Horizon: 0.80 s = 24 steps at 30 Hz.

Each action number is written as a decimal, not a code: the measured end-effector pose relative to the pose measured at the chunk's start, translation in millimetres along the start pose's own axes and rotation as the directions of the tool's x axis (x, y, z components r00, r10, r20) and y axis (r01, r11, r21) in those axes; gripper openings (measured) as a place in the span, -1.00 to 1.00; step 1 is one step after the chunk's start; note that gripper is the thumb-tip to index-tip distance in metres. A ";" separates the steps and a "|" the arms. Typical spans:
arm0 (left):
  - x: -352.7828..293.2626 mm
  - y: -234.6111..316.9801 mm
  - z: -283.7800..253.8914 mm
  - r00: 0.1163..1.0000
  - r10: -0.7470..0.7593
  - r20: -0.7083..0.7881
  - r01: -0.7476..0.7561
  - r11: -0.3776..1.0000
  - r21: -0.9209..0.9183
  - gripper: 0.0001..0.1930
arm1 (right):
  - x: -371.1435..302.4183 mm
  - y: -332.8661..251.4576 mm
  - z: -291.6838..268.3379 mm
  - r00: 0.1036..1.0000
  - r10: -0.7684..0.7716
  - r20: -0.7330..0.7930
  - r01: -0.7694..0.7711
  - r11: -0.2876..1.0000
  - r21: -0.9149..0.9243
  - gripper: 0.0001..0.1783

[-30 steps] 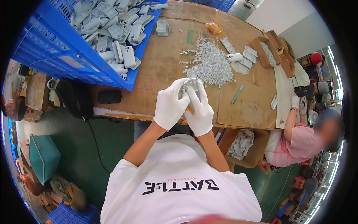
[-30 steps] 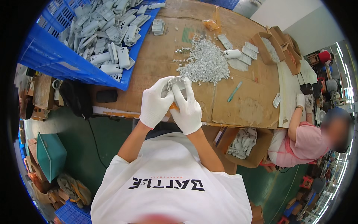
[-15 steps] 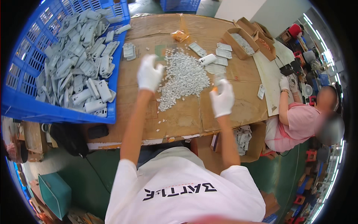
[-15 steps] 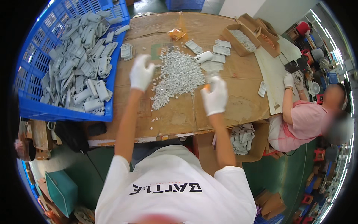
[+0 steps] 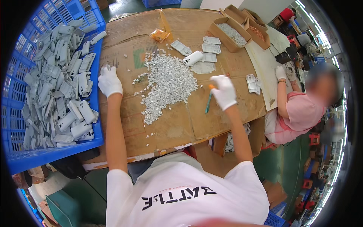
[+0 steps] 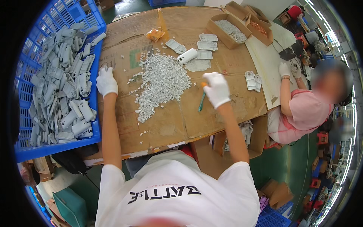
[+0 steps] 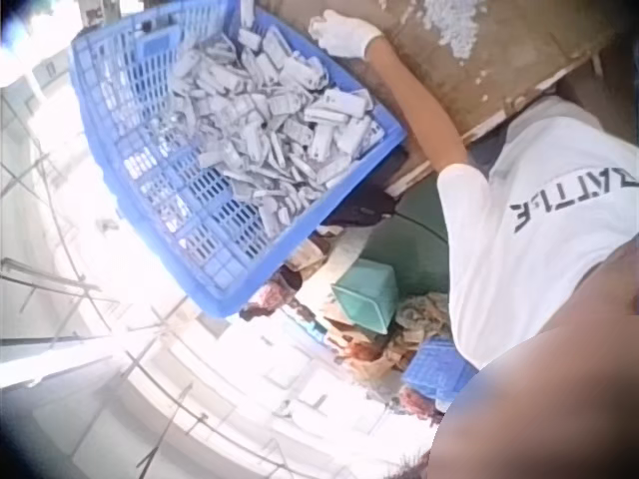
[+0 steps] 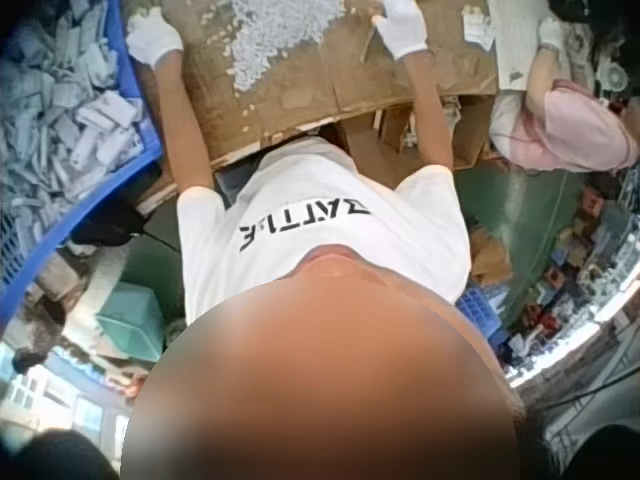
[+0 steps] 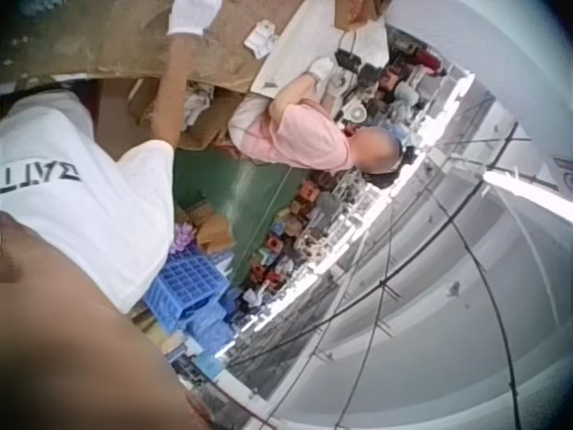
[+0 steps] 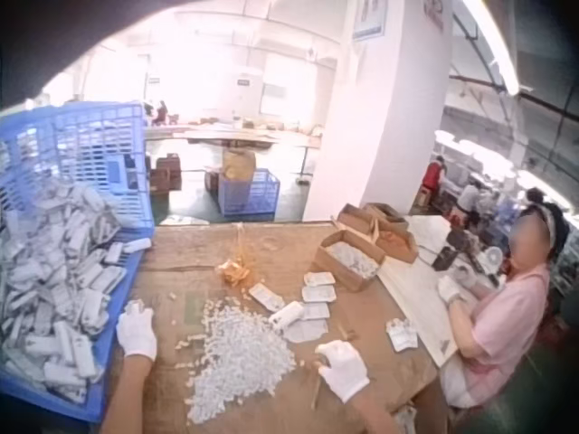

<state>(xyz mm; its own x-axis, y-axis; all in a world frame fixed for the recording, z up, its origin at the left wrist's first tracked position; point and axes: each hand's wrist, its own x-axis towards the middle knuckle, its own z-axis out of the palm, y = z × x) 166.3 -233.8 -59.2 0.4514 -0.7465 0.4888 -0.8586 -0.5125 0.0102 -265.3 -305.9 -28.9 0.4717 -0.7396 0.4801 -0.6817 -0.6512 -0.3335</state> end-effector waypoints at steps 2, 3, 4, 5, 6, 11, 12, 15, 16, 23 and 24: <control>-31.3 4.4 -21.4 0.997 0.003 0.077 -0.006 0.999 0.040 -0.87 | 5.1 -18.6 13.0 0.983 0.023 0.182 -0.016 0.999 -0.041 -0.69; -48.8 6.2 -31.7 0.997 0.046 0.055 -0.047 0.999 0.007 -0.89 | 6.3 -15.8 15.7 0.981 0.007 0.194 0.001 0.999 -0.040 -0.72; -65.2 5.5 -43.6 0.996 0.085 0.031 -0.084 0.996 -0.021 -0.91 | 8.8 -10.9 17.1 0.981 0.005 0.194 0.002 0.999 -0.036 -0.72; -79.8 3.4 -54.7 0.994 0.099 0.046 -0.096 0.993 -0.069 -0.93 | 10.3 -3.7 17.5 0.971 -0.029 0.236 0.031 1.000 -0.002 -0.73; -90.7 1.8 -65.3 0.992 0.115 0.060 -0.108 0.987 -0.117 -0.94 | 13.0 3.4 19.7 0.959 -0.064 0.276 0.058 0.998 0.032 -0.74; -117.5 -13.2 -87.2 0.994 0.107 -0.028 -0.110 0.965 -0.237 -0.87 | 33.9 11.7 25.2 0.897 -0.138 0.419 0.123 0.990 0.064 -0.93; -115.5 -12.8 -88.5 0.998 0.061 -0.020 -0.064 0.932 -0.357 -0.85 | 33.7 12.0 26.2 0.896 -0.148 0.419 0.131 0.989 0.068 -0.93; -117.4 -16.5 -97.2 1.000 -0.016 -0.009 0.008 0.807 -0.590 -0.79 | 36.0 7.7 31.9 0.846 -0.217 0.488 0.317 0.939 -0.132 -0.96; -120.2 -13.8 -104.2 0.999 -0.040 -0.005 0.028 0.766 -0.643 -0.76 | 34.9 4.3 32.0 0.838 -0.208 0.504 0.333 0.927 -0.172 -0.94; -138.2 -20.1 -86.9 0.983 -0.115 0.141 0.176 0.417 -0.892 -0.62 | 30.5 -17.2 31.8 0.898 0.055 0.437 0.051 0.972 -0.228 -0.82; -142.6 -13.3 -92.2 0.973 -0.137 0.183 0.221 0.357 -0.908 -0.61 | 28.8 -19.7 27.3 0.907 0.053 0.418 0.044 0.975 -0.220 -0.80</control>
<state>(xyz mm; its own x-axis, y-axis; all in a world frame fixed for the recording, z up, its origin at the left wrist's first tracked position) 90.9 -81.4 -48.6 0.6019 -0.7340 0.3146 -0.4271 0.0370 0.9034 -223.0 -319.0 -30.7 0.6254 -0.7764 0.0780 -0.7664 -0.6300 -0.1253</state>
